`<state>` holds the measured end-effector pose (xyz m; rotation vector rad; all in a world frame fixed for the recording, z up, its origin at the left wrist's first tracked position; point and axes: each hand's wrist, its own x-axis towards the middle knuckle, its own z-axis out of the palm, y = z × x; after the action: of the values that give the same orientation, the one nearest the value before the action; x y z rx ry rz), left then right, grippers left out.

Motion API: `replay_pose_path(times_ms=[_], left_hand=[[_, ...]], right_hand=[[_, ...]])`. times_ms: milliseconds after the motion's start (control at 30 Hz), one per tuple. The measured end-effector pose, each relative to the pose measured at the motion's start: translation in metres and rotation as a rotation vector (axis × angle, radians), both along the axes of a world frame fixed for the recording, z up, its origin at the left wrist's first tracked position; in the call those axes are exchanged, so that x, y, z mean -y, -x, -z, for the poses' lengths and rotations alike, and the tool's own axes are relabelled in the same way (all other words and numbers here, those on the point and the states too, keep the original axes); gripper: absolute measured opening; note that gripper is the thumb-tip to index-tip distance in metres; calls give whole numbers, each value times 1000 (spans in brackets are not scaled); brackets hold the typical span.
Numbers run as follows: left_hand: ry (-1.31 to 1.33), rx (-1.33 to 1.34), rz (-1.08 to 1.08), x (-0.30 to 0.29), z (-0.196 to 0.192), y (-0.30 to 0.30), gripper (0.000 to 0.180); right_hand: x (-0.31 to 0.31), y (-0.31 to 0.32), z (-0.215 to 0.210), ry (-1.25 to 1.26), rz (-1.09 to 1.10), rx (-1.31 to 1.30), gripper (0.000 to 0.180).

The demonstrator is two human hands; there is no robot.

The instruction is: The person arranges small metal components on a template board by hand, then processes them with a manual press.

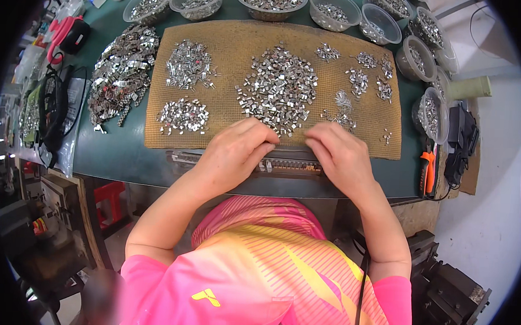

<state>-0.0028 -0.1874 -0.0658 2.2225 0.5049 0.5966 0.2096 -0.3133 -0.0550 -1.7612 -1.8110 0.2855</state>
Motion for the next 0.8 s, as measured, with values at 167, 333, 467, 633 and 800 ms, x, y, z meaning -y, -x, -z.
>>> replay_pose_path(times_ms=[167, 333, 467, 633, 800], left_hand=[[-24, 6, 44, 9, -4, -8, 12], [-28, 40, 117, 21, 1, -19, 12], [-134, 34, 175, 24, 6, -30, 7], [-85, 37, 137, 9, 0, -25, 7], [-218, -41, 74, -12, -4, -28, 12]], right_hand=[[-22, 1, 16, -19, 82, 234, 11], [-26, 0, 16, -38, 55, 206, 9], [-20, -4, 11, -31, 40, 212, 7], [-4, -8, 7, -3, -14, 342, 9], [-4, -10, 8, -56, -49, 352, 10]])
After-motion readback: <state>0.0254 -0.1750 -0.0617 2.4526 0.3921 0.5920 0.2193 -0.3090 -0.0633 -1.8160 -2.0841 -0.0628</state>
